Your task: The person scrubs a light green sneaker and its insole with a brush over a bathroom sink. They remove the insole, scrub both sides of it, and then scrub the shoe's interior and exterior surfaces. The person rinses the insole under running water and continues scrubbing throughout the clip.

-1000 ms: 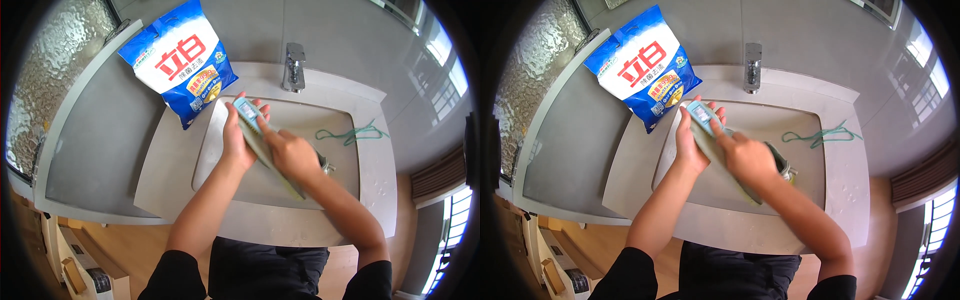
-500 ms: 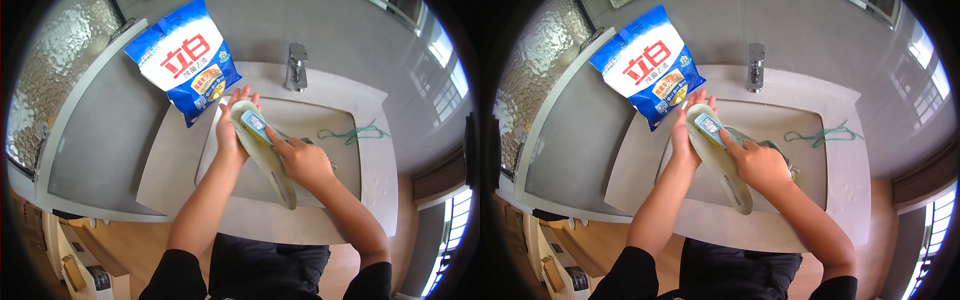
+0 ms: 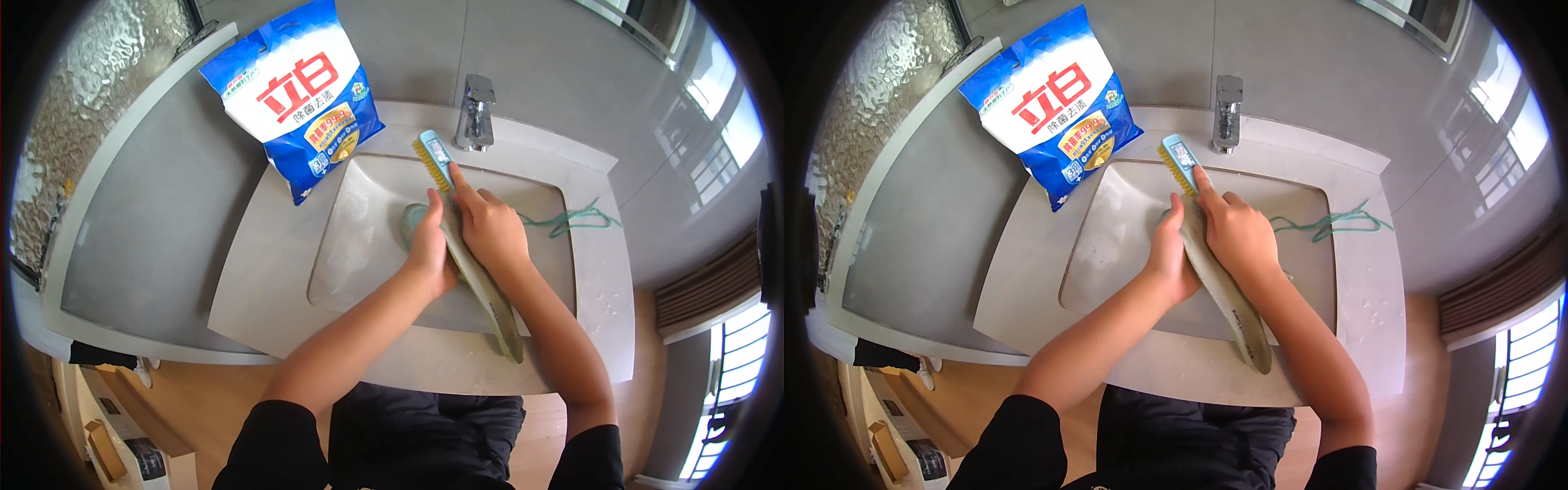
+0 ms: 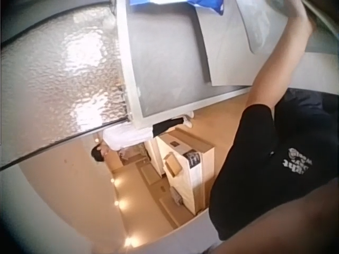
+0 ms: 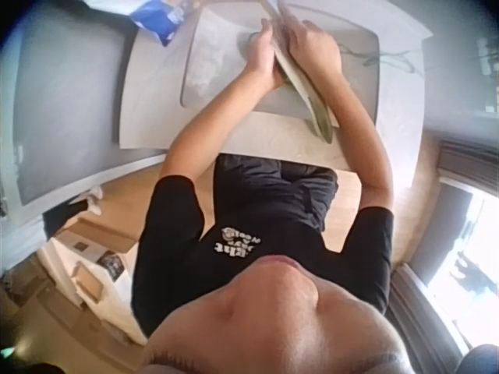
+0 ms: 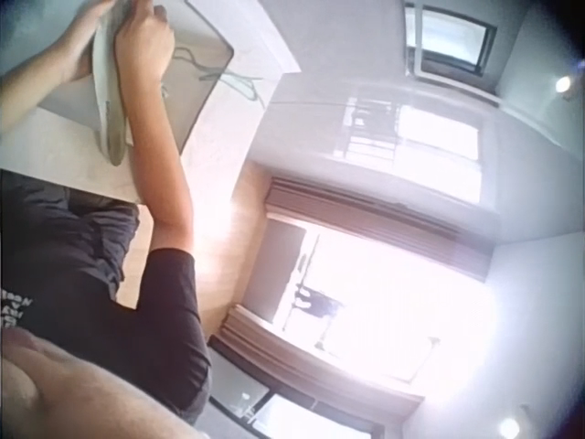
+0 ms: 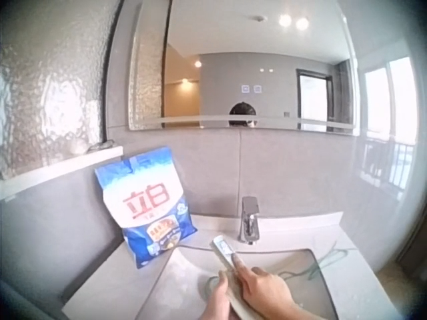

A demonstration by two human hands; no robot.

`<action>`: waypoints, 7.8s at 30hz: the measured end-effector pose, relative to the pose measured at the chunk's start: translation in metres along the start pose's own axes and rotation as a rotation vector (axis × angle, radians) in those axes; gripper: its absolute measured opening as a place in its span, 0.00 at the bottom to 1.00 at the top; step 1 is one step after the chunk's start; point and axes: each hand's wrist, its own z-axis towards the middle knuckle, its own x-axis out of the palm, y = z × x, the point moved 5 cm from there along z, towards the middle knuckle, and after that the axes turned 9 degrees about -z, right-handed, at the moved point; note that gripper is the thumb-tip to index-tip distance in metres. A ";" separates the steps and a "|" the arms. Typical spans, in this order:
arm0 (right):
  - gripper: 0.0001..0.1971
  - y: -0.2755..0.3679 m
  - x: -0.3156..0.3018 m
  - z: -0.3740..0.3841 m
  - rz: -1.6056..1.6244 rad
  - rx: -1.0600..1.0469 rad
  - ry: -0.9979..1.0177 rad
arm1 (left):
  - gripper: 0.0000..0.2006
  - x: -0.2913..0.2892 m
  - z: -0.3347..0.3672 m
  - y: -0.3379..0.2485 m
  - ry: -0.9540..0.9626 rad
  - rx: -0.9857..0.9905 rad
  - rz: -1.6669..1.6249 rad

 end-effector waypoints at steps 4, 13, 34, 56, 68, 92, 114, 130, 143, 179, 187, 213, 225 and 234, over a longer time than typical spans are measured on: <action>0.25 0.016 -0.008 -0.002 -0.031 -0.083 -0.019 | 0.35 -0.014 0.011 -0.019 -0.052 0.126 0.050; 0.22 0.034 -0.014 -0.010 0.499 -0.106 0.148 | 0.29 -0.024 0.014 -0.074 0.009 0.446 -0.095; 0.23 0.044 -0.017 -0.025 0.650 -0.072 0.224 | 0.32 -0.023 0.020 -0.099 0.226 0.558 -0.020; 0.24 0.010 -0.027 0.003 -0.001 -0.049 -0.228 | 0.33 0.012 -0.006 -0.061 0.271 0.210 0.237; 0.26 -0.009 -0.020 -0.018 0.575 0.128 0.211 | 0.34 -0.011 -0.021 -0.156 0.254 0.795 0.175; 0.30 0.030 -0.017 -0.017 -0.009 -0.201 -0.045 | 0.35 0.006 0.005 -0.071 0.088 0.464 -0.002; 0.28 0.023 -0.012 -0.024 0.448 -0.164 -0.095 | 0.37 0.026 -0.013 -0.073 0.031 0.698 0.117; 0.28 -0.001 -0.025 -0.029 0.364 -0.391 0.008 | 0.29 0.004 -0.005 -0.097 0.090 0.513 0.083; 0.24 -0.017 -0.018 -0.023 0.334 -0.302 0.063 | 0.32 0.011 -0.006 -0.082 0.172 0.544 0.146; 0.23 -0.147 -0.026 -0.003 0.983 0.752 -0.331 | 0.20 -0.017 0.004 -0.110 -0.035 0.491 0.908; 0.20 -0.156 -0.017 -0.008 1.088 0.740 -0.379 | 0.19 -0.008 0.008 -0.056 0.158 0.132 1.368; 0.15 -0.043 -0.018 -0.014 0.947 0.221 -0.009 | 0.21 0.003 0.012 -0.045 0.235 0.415 0.889; 0.35 0.006 -0.045 -0.027 0.359 0.001 -0.077 | 0.38 0.029 -0.008 -0.042 0.323 0.405 0.247; 0.32 0.052 -0.035 -0.047 0.230 -0.220 0.102 | 0.39 0.016 -0.022 -0.100 0.130 0.684 0.116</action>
